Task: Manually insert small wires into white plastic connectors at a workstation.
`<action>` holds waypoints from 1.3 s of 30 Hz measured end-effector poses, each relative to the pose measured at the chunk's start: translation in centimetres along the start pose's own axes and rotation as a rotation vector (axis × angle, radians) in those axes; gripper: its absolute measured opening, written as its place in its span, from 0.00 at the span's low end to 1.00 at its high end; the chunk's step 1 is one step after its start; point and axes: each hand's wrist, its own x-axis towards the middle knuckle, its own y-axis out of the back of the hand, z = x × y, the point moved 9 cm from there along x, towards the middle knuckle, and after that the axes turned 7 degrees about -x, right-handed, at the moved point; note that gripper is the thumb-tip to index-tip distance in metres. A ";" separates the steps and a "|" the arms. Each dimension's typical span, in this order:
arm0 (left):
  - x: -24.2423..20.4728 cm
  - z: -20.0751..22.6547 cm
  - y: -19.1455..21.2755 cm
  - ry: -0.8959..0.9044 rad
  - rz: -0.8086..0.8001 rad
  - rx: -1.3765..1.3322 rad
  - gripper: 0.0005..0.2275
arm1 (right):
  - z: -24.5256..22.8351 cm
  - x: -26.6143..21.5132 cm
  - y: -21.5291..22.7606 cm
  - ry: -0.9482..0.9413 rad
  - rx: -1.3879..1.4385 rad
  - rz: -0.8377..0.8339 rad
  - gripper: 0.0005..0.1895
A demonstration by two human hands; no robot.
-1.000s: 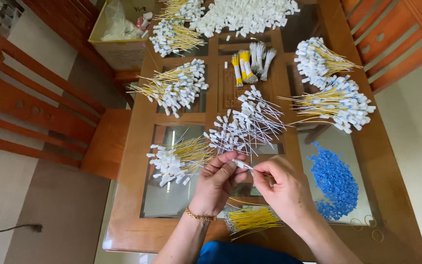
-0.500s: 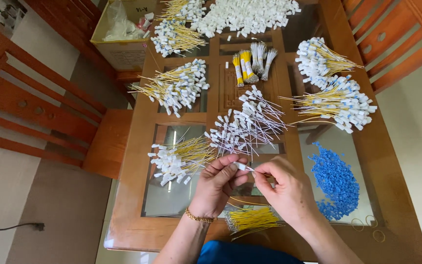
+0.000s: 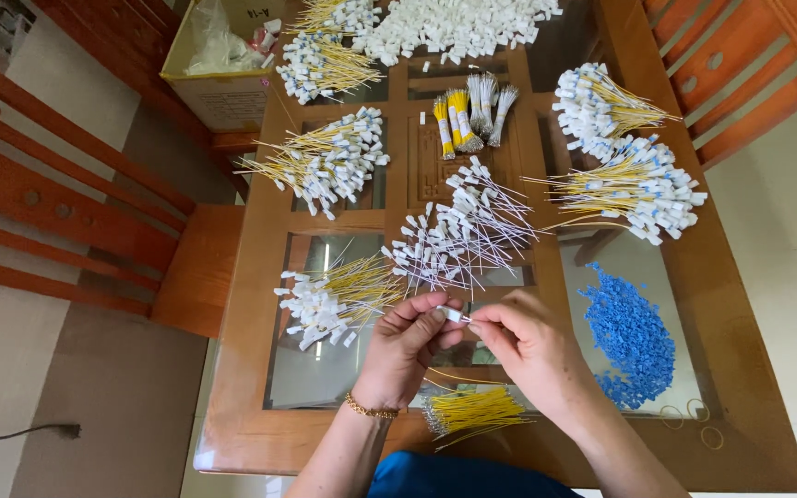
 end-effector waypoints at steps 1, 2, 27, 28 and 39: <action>0.0 0.0 0.1 0.003 0.007 -0.030 0.11 | 0.0 0.0 -0.1 -0.026 0.068 -0.033 0.07; -0.1 0.0 0.0 0.002 0.008 -0.030 0.11 | 0.2 -0.1 -0.3 -0.025 0.068 -0.034 0.07; -0.6 -2.1 4.9 0.100 0.170 -0.036 0.11 | 0.8 -0.5 -4.1 0.074 -0.068 -0.047 0.02; -0.7 -2.1 5.6 0.110 0.192 0.004 0.11 | 1.6 -0.7 -4.8 0.047 -0.001 -0.076 0.01; 2.4 11.3 22.5 -0.314 0.667 0.522 0.07 | 14.1 -8.0 -20.4 0.036 -0.253 -0.353 0.05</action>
